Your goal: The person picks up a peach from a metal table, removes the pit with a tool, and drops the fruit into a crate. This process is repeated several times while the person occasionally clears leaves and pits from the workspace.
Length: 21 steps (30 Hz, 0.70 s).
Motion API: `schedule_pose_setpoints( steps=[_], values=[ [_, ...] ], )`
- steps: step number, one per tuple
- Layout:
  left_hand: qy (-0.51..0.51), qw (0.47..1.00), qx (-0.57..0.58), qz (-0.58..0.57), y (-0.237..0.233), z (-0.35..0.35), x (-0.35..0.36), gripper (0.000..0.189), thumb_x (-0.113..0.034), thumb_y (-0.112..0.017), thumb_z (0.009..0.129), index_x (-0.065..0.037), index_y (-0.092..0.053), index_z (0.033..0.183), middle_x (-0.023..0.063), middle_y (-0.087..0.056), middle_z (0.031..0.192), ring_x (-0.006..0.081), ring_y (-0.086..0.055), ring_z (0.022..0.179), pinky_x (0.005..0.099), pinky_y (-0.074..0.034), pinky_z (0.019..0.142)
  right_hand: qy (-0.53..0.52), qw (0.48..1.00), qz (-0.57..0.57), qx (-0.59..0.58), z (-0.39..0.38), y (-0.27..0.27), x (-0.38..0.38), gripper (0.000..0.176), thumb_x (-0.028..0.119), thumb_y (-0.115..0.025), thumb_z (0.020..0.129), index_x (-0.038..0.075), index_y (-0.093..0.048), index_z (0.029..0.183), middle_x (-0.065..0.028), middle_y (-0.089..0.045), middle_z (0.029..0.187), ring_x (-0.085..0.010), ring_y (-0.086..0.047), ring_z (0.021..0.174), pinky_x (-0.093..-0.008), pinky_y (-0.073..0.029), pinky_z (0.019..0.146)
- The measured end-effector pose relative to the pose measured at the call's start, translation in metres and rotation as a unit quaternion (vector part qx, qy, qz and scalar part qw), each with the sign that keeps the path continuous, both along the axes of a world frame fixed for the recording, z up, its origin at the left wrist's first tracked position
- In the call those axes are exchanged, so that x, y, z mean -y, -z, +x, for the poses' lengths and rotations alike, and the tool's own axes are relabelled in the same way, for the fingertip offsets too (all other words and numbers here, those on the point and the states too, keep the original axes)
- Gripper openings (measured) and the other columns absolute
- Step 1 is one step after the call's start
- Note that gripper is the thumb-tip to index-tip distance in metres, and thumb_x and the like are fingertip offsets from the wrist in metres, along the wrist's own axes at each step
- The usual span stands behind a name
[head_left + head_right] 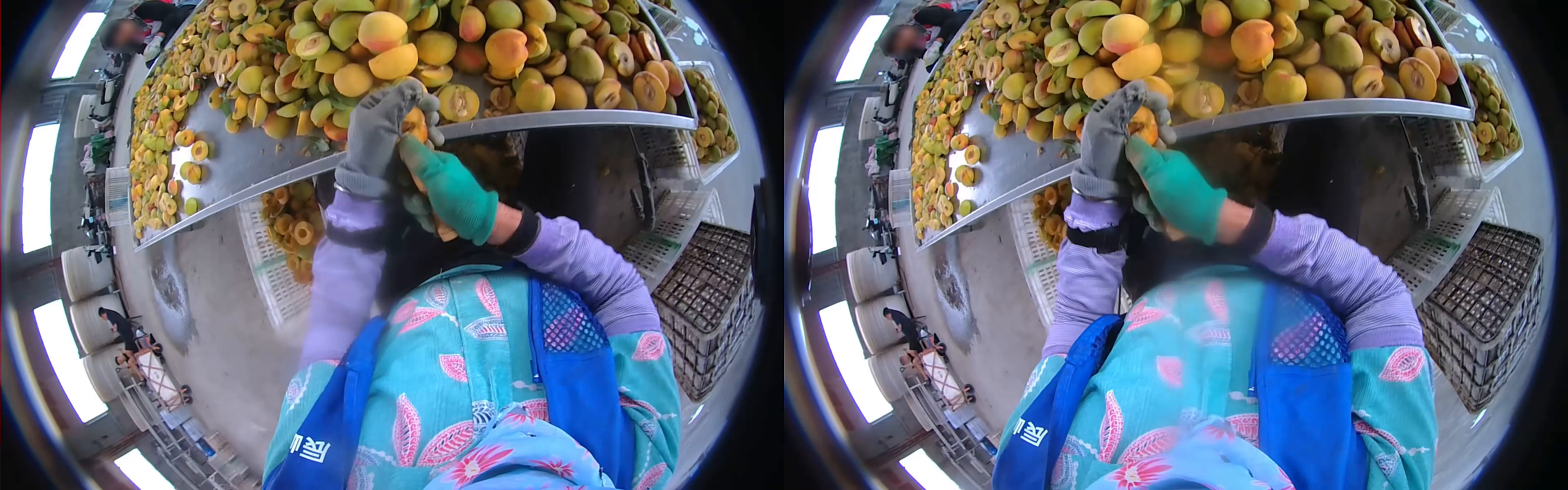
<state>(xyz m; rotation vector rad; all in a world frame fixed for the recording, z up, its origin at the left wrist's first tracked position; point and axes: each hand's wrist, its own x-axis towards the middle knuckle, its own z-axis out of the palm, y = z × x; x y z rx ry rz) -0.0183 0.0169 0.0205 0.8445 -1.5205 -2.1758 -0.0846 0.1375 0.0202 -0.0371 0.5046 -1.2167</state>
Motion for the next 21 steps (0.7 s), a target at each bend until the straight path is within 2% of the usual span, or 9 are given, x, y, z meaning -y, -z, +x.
schedule_pose_setpoints(
  steps=[2,3,6,10,15,17,19,20,21],
  values=[
    [0.022,0.998,0.025,-0.045,-0.006,-0.003,0.007,0.032,-0.032,-0.053,0.096,-0.001,-0.062,0.094,0.0084,-0.061,0.08,0.0175,-0.062,0.069,0.0283,-0.05,0.062,-0.007,1.0,-0.026,0.014,-0.008,-0.001,0.004,0.041,0.054,-0.042,0.098,0.015,-0.049,0.086,0.0073,-0.039,0.052,-0.0081,-0.038,0.038,-0.0256,-0.032,0.039],
    [0.035,0.994,0.026,-0.104,-0.002,-0.004,0.011,0.032,-0.033,-0.054,0.096,-0.002,-0.061,0.091,0.0071,-0.06,0.079,0.0166,-0.061,0.068,0.0278,-0.05,0.062,0.02,0.99,-0.05,0.128,-0.004,0.002,0.004,0.041,0.053,-0.04,0.099,0.015,-0.051,0.087,0.0089,-0.039,0.052,-0.0072,-0.038,0.038,-0.0248,-0.032,0.04],
    [0.003,1.0,-0.008,0.001,-0.012,-0.005,0.005,0.03,-0.03,-0.054,0.095,-0.002,-0.061,0.087,0.0054,-0.059,0.075,0.0141,-0.057,0.069,0.0262,-0.048,0.064,0.024,0.975,-0.11,0.192,-0.004,0.013,0.009,0.041,0.052,-0.038,0.1,0.015,-0.052,0.088,0.0097,-0.039,0.052,-0.0066,-0.038,0.038,-0.0242,-0.032,0.041],
    [-0.107,0.984,-0.028,0.141,-0.012,0.003,-0.005,0.031,-0.034,-0.053,0.097,-0.003,-0.06,0.092,0.0071,-0.058,0.077,0.0162,-0.058,0.066,0.0286,-0.05,0.06,-0.036,0.978,-0.075,0.192,-0.002,0.014,0.009,0.04,0.049,-0.036,0.102,0.015,-0.051,0.087,0.0088,-0.04,0.052,-0.0064,-0.039,0.038,-0.024,-0.031,0.041],
    [-0.103,0.994,-0.016,0.011,-0.012,0.023,0.007,0.03,-0.035,-0.061,0.092,-0.005,-0.061,0.096,0.0084,-0.061,0.077,0.0204,-0.062,0.065,0.0301,-0.052,0.056,-0.098,0.938,-0.151,0.296,0.004,0.018,0.018,0.042,0.051,-0.032,0.102,0.015,-0.051,0.087,0.0088,-0.039,0.052,-0.0064,-0.037,0.038,-0.0252,-0.03,0.04],
    [-0.143,0.979,-0.097,0.109,-0.022,0.023,-0.005,0.028,-0.032,-0.062,0.092,-0.004,-0.061,0.096,0.0089,-0.061,0.077,0.0215,-0.062,0.067,0.03,-0.052,0.058,-0.132,0.883,-0.228,0.389,0.008,0.028,0.025,0.044,0.053,-0.033,0.101,0.016,-0.054,0.088,0.0078,-0.038,0.055,-0.0097,-0.034,0.044,-0.0277,-0.031,0.045],
    [-0.198,0.943,-0.151,0.221,-0.018,0.03,-0.009,0.026,-0.029,-0.062,0.092,-0.004,-0.06,0.097,0.0097,-0.062,0.081,0.0232,-0.063,0.073,0.0313,-0.053,0.061,-0.156,0.9,-0.218,0.344,0.01,0.02,0.019,0.045,0.053,-0.032,0.101,0.016,-0.054,0.088,0.0072,-0.038,0.055,-0.0096,-0.035,0.044,-0.0276,-0.031,0.045],
    [-0.241,0.933,-0.168,0.206,-0.005,0.039,-0.015,0.025,-0.03,-0.062,0.092,-0.006,-0.059,0.098,0.0099,-0.062,0.086,0.0246,-0.063,0.077,0.0335,-0.054,0.062,-0.165,0.907,-0.214,0.322,0.011,0.017,0.017,0.046,0.053,-0.032,0.101,0.015,-0.054,0.088,0.0069,-0.039,0.055,-0.0096,-0.035,0.044,-0.0276,-0.032,0.046],
    [-0.273,0.948,-0.136,0.092,0.0,0.052,-0.01,0.023,-0.029,-0.063,0.091,-0.008,-0.059,0.099,0.0092,-0.062,0.088,0.0251,-0.063,0.077,0.0342,-0.054,0.063,-0.159,0.916,-0.18,0.321,0.011,0.02,0.013,0.044,0.053,-0.035,0.1,0.016,-0.054,0.088,0.006,-0.038,0.053,-0.0101,-0.035,0.042,-0.0265,-0.031,0.042]
  ],
)
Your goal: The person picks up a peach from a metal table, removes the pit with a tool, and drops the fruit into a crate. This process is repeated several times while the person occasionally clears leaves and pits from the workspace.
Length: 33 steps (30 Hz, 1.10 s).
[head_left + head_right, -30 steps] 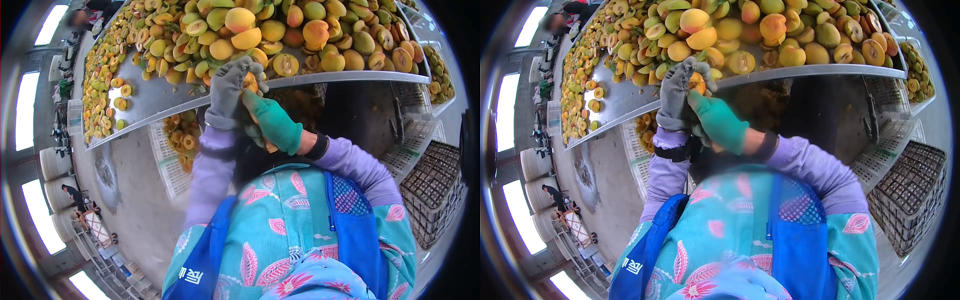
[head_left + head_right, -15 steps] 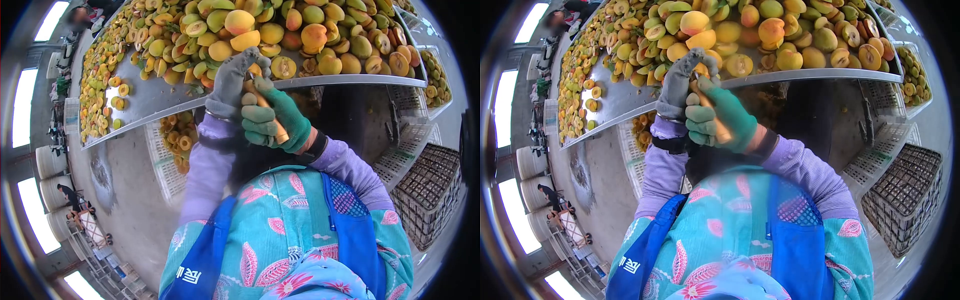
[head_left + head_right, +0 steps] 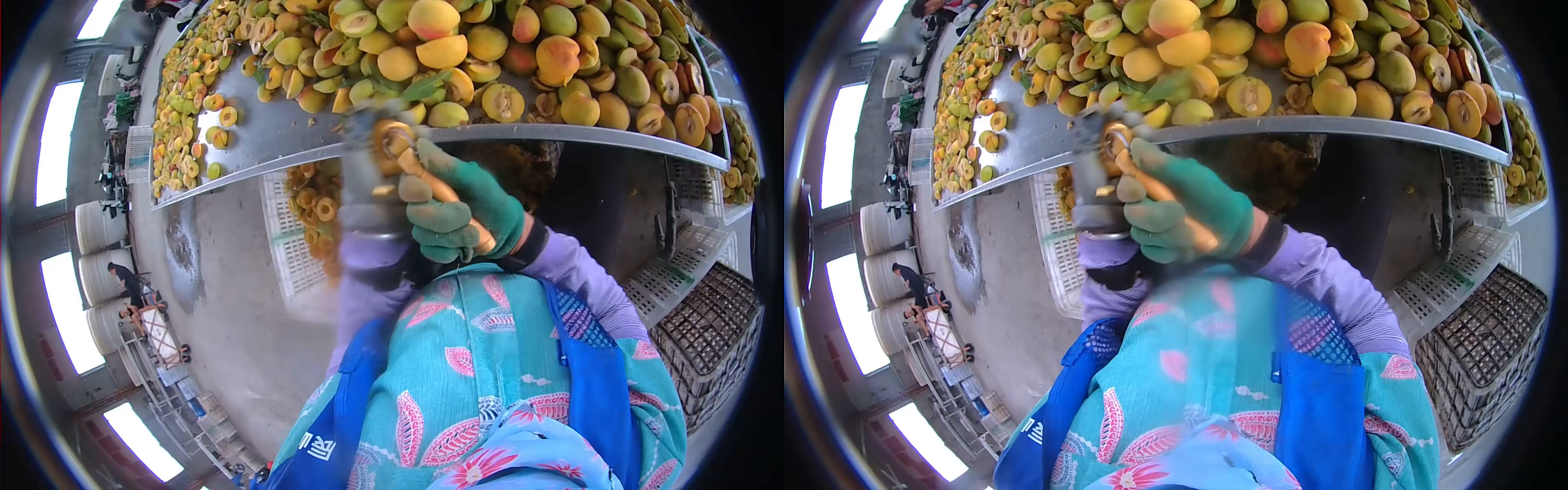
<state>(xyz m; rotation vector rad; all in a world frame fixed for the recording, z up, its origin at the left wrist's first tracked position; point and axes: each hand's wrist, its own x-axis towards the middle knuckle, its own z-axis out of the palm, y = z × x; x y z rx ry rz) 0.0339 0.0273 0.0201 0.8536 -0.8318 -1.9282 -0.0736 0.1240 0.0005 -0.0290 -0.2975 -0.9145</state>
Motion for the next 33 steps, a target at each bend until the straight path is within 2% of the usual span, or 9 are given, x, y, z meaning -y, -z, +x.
schedule_pose_setpoints(
  steps=[3,4,6,9,14,18,20,23,33],
  values=[
    [-0.103,0.994,-0.014,0.042,0.006,0.089,0.025,0.025,-0.025,-0.066,0.087,-0.011,-0.06,0.107,0.0101,-0.062,0.093,0.0269,-0.062,0.082,0.0365,-0.054,0.07,0.066,0.98,0.03,-0.186,-0.038,-0.015,-0.03,0.047,0.054,-0.031,0.101,0.014,-0.05,0.086,0.0066,-0.041,0.049,-0.0077,-0.038,0.037,-0.0251,-0.033,0.04],
    [-0.083,0.935,0.307,-0.157,0.004,0.105,0.039,0.028,-0.024,-0.065,0.086,-0.01,-0.059,0.11,0.0112,-0.062,0.094,0.0277,-0.062,0.084,0.0371,-0.053,0.072,0.074,0.946,0.119,-0.291,-0.048,-0.011,-0.035,0.047,0.054,-0.035,0.1,0.013,-0.051,0.086,0.0043,-0.043,0.049,-0.0087,-0.039,0.038,-0.0253,-0.034,0.038],
    [-0.019,0.439,0.772,-0.46,0.005,0.124,0.048,0.034,-0.021,-0.065,0.084,-0.01,-0.059,0.116,0.0133,-0.061,0.097,0.0293,-0.061,0.087,0.0381,-0.052,0.077,0.065,0.919,0.234,-0.309,-0.051,0.013,-0.035,0.044,0.053,-0.044,0.097,0.011,-0.052,0.088,0.0025,-0.045,0.051,-0.0104,-0.041,0.038,-0.0252,-0.036,0.038],
    [-0.005,0.656,0.538,-0.529,-0.006,0.034,0.06,0.043,-0.018,-0.065,0.079,-0.008,-0.058,0.12,0.0162,-0.061,0.102,0.0344,-0.059,0.09,0.041,-0.049,0.081,0.116,0.875,0.264,-0.39,-0.052,-0.004,-0.034,0.042,0.051,-0.048,0.097,0.01,-0.053,0.089,0.0019,-0.046,0.055,-0.0109,-0.042,0.04,-0.0247,-0.038,0.041],
    [0.185,0.313,0.681,-0.635,0.019,-0.071,0.107,0.05,-0.016,-0.066,0.073,-0.006,-0.058,0.121,0.0195,-0.058,0.116,0.0357,-0.057,0.105,0.0419,-0.048,0.088,0.206,0.811,0.293,-0.462,-0.056,-0.011,-0.04,0.039,0.049,-0.048,0.097,0.01,-0.054,0.091,0.0021,-0.047,0.059,-0.0095,-0.042,0.043,-0.0232,-0.036,0.041],
    [0.202,0.888,0.298,-0.285,-0.015,-0.026,0.108,0.036,-0.03,-0.057,0.094,-0.001,-0.057,0.115,0.0108,-0.065,0.103,0.0204,-0.067,0.075,0.0272,-0.052,0.058,0.276,0.754,0.222,-0.553,-0.047,-0.026,-0.032,0.037,0.049,-0.049,0.097,0.012,-0.057,0.094,0.0028,-0.05,0.064,-0.0078,-0.044,0.047,-0.0205,-0.032,0.041],
    [0.181,0.939,0.204,-0.211,-0.009,-0.005,0.083,0.042,-0.036,-0.054,0.096,-0.001,-0.056,0.118,0.0127,-0.067,0.101,0.0182,-0.065,0.073,0.0281,-0.052,0.061,0.275,0.737,0.157,-0.598,-0.037,-0.013,-0.027,0.041,0.05,-0.047,0.097,0.011,-0.059,0.101,-0.0059,-0.059,0.071,-0.0191,-0.056,0.056,-0.0296,-0.041,0.049],
    [0.118,0.961,0.151,-0.199,0.003,0.002,0.043,0.049,-0.043,-0.05,0.097,-0.001,-0.054,0.12,0.0146,-0.066,0.098,0.0187,-0.064,0.076,0.0295,-0.053,0.066,0.339,0.482,-0.041,-0.807,-0.016,-0.01,0.001,0.047,0.05,-0.045,0.097,0.006,-0.058,0.105,-0.0185,-0.063,0.081,-0.0356,-0.062,0.073,-0.0428,-0.048,0.063],
    [0.152,0.967,0.084,-0.186,0.016,-0.021,0.018,0.044,-0.035,-0.04,0.102,0.004,-0.051,0.121,0.0177,-0.064,0.105,0.0258,-0.063,0.092,0.0362,-0.052,0.085,0.324,0.457,-0.005,-0.828,-0.009,-0.006,0.005,0.049,0.046,-0.044,0.098,-0.001,-0.056,0.102,-0.0247,-0.063,0.085,-0.0403,-0.062,0.078,-0.0465,-0.048,0.069]
  ],
)
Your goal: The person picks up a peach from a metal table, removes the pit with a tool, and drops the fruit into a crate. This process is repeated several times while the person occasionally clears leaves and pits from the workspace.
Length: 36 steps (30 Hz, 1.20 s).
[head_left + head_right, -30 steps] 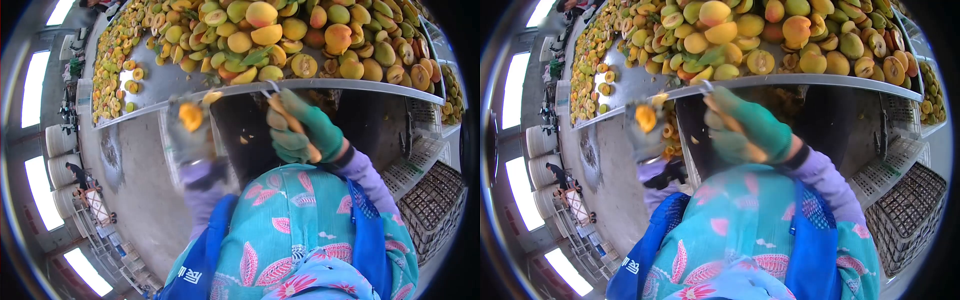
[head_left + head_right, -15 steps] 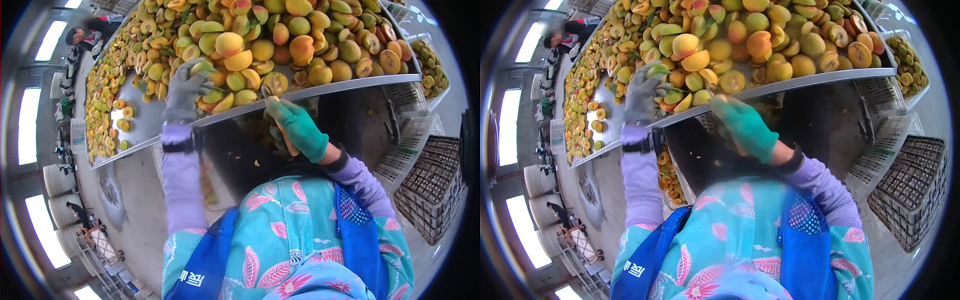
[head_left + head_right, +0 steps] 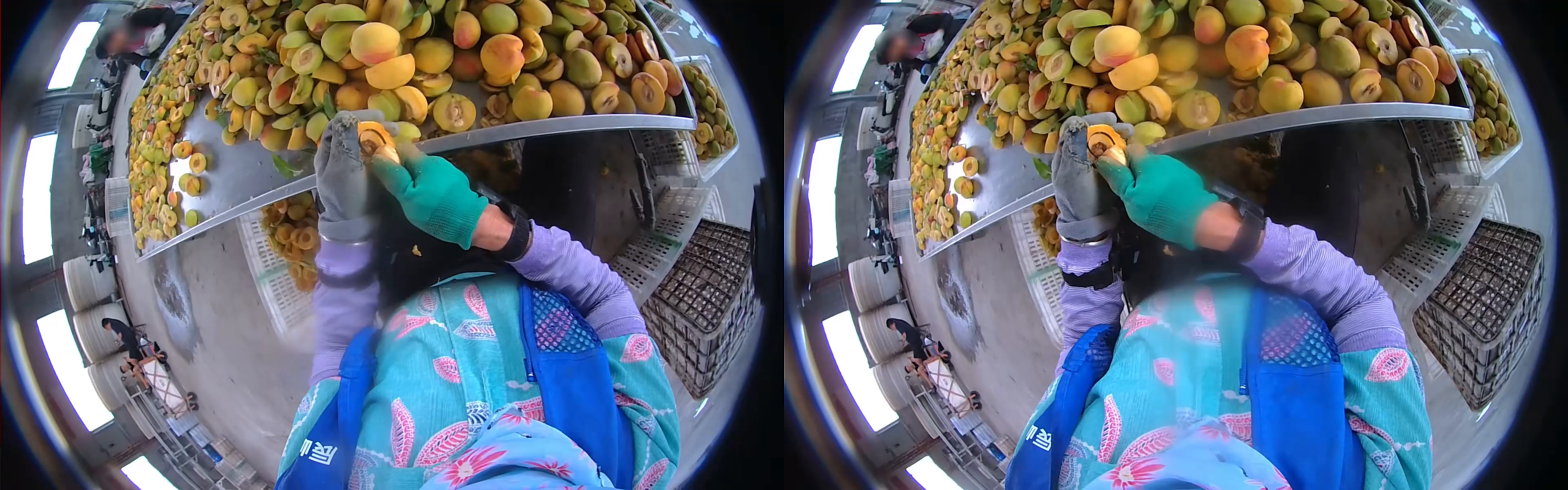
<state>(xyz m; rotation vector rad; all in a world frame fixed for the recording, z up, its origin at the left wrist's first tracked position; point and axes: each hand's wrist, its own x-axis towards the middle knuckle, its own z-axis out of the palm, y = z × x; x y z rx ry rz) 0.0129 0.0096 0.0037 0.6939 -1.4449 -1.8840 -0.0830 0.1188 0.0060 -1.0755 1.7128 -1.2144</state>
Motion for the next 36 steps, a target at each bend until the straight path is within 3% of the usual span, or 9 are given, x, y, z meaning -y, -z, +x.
schedule_pose_setpoints(
  steps=[5,8,11,14,23,25,29,32,36],
  values=[
    [0.017,0.983,-0.143,0.115,-0.016,0.002,-0.016,0.056,-0.042,-0.044,0.099,0.002,-0.042,0.134,0.0244,-0.056,0.124,0.028,-0.056,0.111,0.0374,-0.046,0.094,-0.004,0.933,0.008,0.361,-0.007,0.003,0.007,0.05,0.047,-0.049,0.097,-0.003,-0.057,0.097,-0.0145,-0.062,0.078,-0.0275,-0.061,0.065,-0.042,-0.049,0.063],
    [0.01,0.98,-0.138,0.143,0.001,0.006,-0.008,0.063,-0.051,-0.044,0.096,0.001,-0.046,0.132,0.0229,-0.06,0.118,0.0291,-0.059,0.106,0.0371,-0.049,0.091,-0.067,0.937,0.083,0.332,-0.016,-0.006,0.005,0.05,0.049,-0.049,0.096,0.0,-0.058,0.099,-0.011,-0.062,0.08,-0.0258,-0.061,0.073,-0.0407,-0.048,0.068],
    [0.068,0.961,-0.152,0.22,0.014,0.013,0.01,0.07,-0.06,-0.042,0.094,0.003,-0.057,0.119,0.0204,-0.064,0.104,0.0294,-0.064,0.091,0.0388,-0.054,0.082,-0.068,0.997,-0.004,0.04,-0.009,-0.005,-0.003,0.049,0.049,-0.045,0.098,0.001,-0.057,0.096,-0.0182,-0.062,0.083,-0.0362,-0.061,0.081,-0.0445,-0.047,0.074],
    [0.0,0.97,-0.099,0.22,0.006,0.004,-0.007,0.071,-0.06,-0.042,0.094,0.005,-0.057,0.116,0.0201,-0.064,0.102,0.0285,-0.064,0.087,0.039,-0.054,0.08,-0.094,0.995,0.03,-0.004,-0.011,-0.013,-0.004,0.049,0.048,-0.043,0.098,0.001,-0.057,0.098,-0.0229,-0.063,0.089,-0.0423,-0.059,0.086,-0.0448,-0.046,0.076],
    [0.008,0.979,-0.084,0.186,0.001,0.005,-0.01,0.068,-0.057,-0.041,0.095,0.007,-0.058,0.114,0.0189,-0.066,0.095,0.0273,-0.064,0.085,0.037,-0.054,0.079,-0.097,0.992,0.044,0.074,-0.011,-0.01,-0.004,0.051,0.048,-0.042,0.099,0.0,-0.058,0.102,-0.0224,-0.062,0.088,-0.0405,-0.059,0.083,-0.0442,-0.046,0.075],
    [0.017,0.998,-0.002,0.061,0.005,0.006,-0.005,0.061,-0.051,-0.04,0.098,0.006,-0.059,0.113,0.018,-0.066,0.095,0.026,-0.064,0.085,0.0356,-0.054,0.078,-0.094,0.994,-0.05,0.0,-0.006,0.016,-0.006,0.051,0.048,-0.042,0.099,0.0,-0.059,0.104,-0.0209,-0.062,0.085,-0.0376,-0.059,0.08,-0.0431,-0.046,0.074],
    [0.136,0.96,0.218,-0.109,-0.027,0.002,0.003,0.05,-0.038,-0.037,0.103,0.006,-0.06,0.112,0.0157,-0.066,0.098,0.0231,-0.063,0.088,0.0337,-0.052,0.08,-0.085,0.987,-0.009,0.138,-0.005,0.027,-0.007,0.053,0.05,-0.043,0.099,0.001,-0.059,0.107,-0.0147,-0.062,0.081,-0.0281,-0.059,0.075,-0.0373,-0.046,0.071],
    [0.07,0.965,0.099,-0.233,-0.014,0.001,-0.001,0.047,-0.036,-0.038,0.103,0.006,-0.058,0.116,0.0149,-0.065,0.104,0.0218,-0.063,0.092,0.0328,-0.051,0.084,-0.032,0.973,-0.03,0.229,0.0,0.02,-0.008,0.051,0.052,-0.043,0.098,0.004,-0.061,0.102,-0.0083,-0.059,0.073,-0.0196,-0.055,0.06,-0.0338,-0.046,0.057],
    [-0.119,0.967,0.026,-0.226,0.002,-0.011,-0.038,0.047,-0.036,-0.041,0.103,0.006,-0.055,0.12,0.0151,-0.063,0.108,0.0214,-0.062,0.094,0.0327,-0.05,0.087,-0.046,0.882,0.113,0.455,-0.006,-0.006,-0.009,0.047,0.054,-0.045,0.097,0.009,-0.058,0.095,-0.002,-0.051,0.062,-0.0124,-0.045,0.044,-0.0297,-0.035,0.038]
  ],
)
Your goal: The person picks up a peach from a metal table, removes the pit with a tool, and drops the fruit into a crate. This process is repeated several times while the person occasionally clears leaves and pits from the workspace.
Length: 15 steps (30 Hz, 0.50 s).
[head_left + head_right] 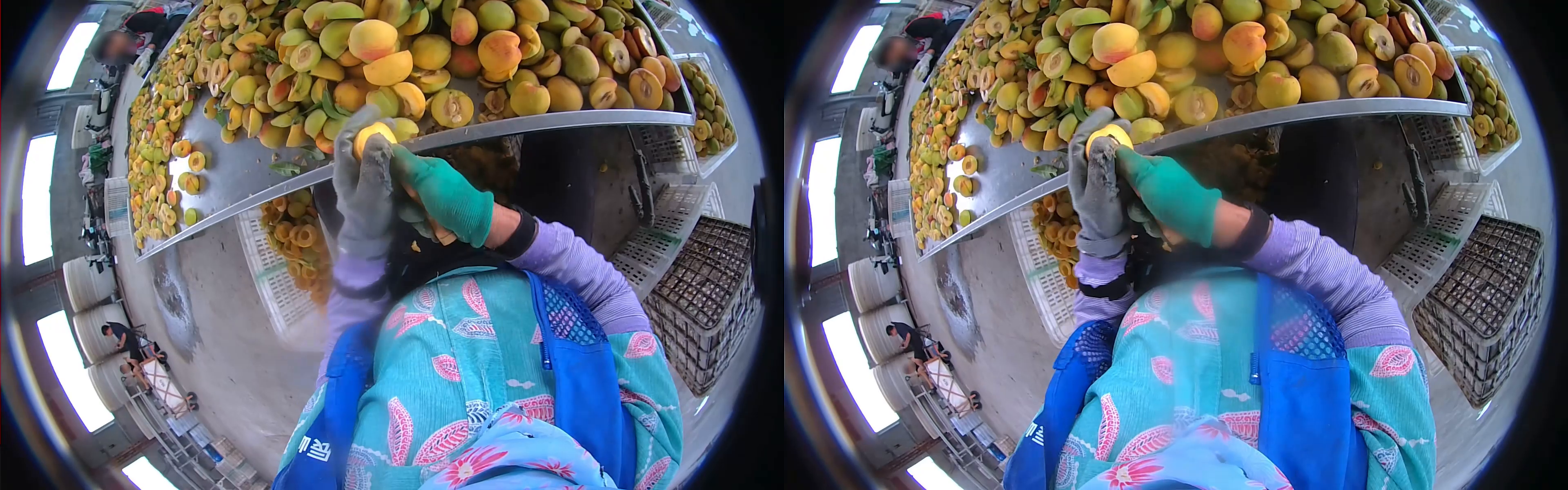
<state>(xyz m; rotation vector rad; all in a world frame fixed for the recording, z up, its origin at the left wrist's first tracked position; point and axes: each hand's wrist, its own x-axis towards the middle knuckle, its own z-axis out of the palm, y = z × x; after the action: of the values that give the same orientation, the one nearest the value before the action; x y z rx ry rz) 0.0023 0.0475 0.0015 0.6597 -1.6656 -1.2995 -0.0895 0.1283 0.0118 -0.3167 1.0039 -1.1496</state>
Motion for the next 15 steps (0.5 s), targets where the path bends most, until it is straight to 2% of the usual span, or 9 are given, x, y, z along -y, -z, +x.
schedule_pose_setpoints(
  steps=[2,3,5,6,8,10,11,13,15],
  values=[
    [0.007,0.999,-0.014,0.037,0.014,0.003,0.004,0.048,-0.036,-0.042,0.103,0.006,-0.054,0.121,0.0156,-0.062,0.108,0.0212,-0.062,0.094,0.0323,-0.05,0.087,-0.029,0.999,0.038,-0.003,-0.002,-0.003,0.003,0.044,0.054,-0.046,0.096,0.011,-0.056,0.091,-0.0005,-0.047,0.058,-0.0111,-0.039,0.038,-0.029,-0.029,0.032],
    [0.018,0.998,0.055,-0.027,0.016,0.009,0.008,0.052,-0.042,-0.042,0.102,0.005,-0.055,0.118,0.0164,-0.063,0.104,0.0213,-0.063,0.087,0.032,-0.053,0.081,-0.039,0.998,0.036,-0.04,-0.002,-0.006,0.001,0.044,0.054,-0.046,0.096,0.011,-0.055,0.089,-0.0003,-0.047,0.058,-0.0112,-0.04,0.039,-0.0289,-0.029,0.032],
    [0.096,0.974,0.005,0.204,0.0,0.013,0.016,0.046,-0.037,-0.043,0.102,0.005,-0.056,0.113,0.0174,-0.063,0.101,0.0215,-0.063,0.083,0.0313,-0.053,0.076,-0.057,0.992,0.03,-0.113,-0.005,-0.012,-0.002,0.044,0.053,-0.046,0.096,0.012,-0.053,0.085,0.0002,-0.046,0.058,-0.0113,-0.041,0.039,-0.0286,-0.028,0.032],
    [0.135,0.94,-0.021,0.313,-0.005,0.012,0.019,0.042,-0.034,-0.043,0.102,0.005,-0.056,0.111,0.0178,-0.063,0.1,0.0216,-0.063,0.08,0.031,-0.054,0.073,-0.052,0.998,0.029,-0.031,-0.005,-0.01,-0.003,0.043,0.053,-0.046,0.096,0.012,-0.053,0.084,0.0003,-0.047,0.058,-0.0112,-0.041,0.04,-0.0287,-0.029,0.033],
    [0.059,0.957,-0.043,0.279,0.001,0.006,0.019,0.045,-0.037,-0.041,0.102,0.004,-0.058,0.107,0.0156,-0.064,0.088,0.0202,-0.062,0.072,0.0303,-0.054,0.069,-0.042,0.99,0.022,0.13,-0.008,-0.006,-0.003,0.043,0.052,-0.046,0.097,0.012,-0.054,0.082,0.0004,-0.047,0.059,-0.0111,-0.042,0.041,-0.0288,-0.031,0.034],
    [-0.06,0.962,-0.105,0.243,0.006,-0.003,0.007,0.045,-0.037,-0.043,0.101,0.004,-0.059,0.105,0.0139,-0.063,0.084,0.019,-0.06,0.069,0.0291,-0.053,0.066,-0.07,0.992,0.014,0.105,-0.014,-0.015,-0.004,0.044,0.052,-0.047,0.096,0.011,-0.057,0.085,-0.0006,-0.049,0.06,-0.0117,-0.045,0.045,-0.0284,-0.034,0.038],
    [-0.054,0.973,-0.091,0.204,0.008,-0.002,0.009,0.044,-0.038,-0.045,0.1,0.003,-0.061,0.102,0.0125,-0.063,0.079,0.0181,-0.06,0.068,0.0292,-0.053,0.064,-0.084,0.992,0.011,0.095,-0.015,-0.017,-0.005,0.045,0.052,-0.048,0.096,0.01,-0.059,0.087,-0.0011,-0.05,0.061,-0.012,-0.047,0.047,-0.0282,-0.036,0.04],
    [-0.05,0.978,-0.05,0.197,0.009,0.003,0.018,0.043,-0.039,-0.047,0.099,0.002,-0.062,0.096,0.0108,-0.062,0.074,0.0169,-0.059,0.065,0.0298,-0.052,0.059,-0.054,0.99,-0.013,-0.129,-0.011,-0.006,-0.002,0.046,0.051,-0.05,0.096,0.006,-0.061,0.093,-0.0038,-0.054,0.065,-0.0154,-0.052,0.054,-0.0297,-0.04,0.048],
    [-0.03,0.972,-0.026,0.23,-0.007,-0.001,0.017,0.039,-0.035,-0.053,0.098,0.001,-0.063,0.086,0.0105,-0.062,0.073,0.016,-0.058,0.06,0.0291,-0.05,0.055,-0.007,0.944,-0.077,-0.32,-0.004,0.02,0.001,0.046,0.047,-0.053,0.096,0.001,-0.061,0.102,-0.0087,-0.061,0.072,-0.0209,-0.057,0.068,-0.0337,-0.045,0.061]
  ],
)
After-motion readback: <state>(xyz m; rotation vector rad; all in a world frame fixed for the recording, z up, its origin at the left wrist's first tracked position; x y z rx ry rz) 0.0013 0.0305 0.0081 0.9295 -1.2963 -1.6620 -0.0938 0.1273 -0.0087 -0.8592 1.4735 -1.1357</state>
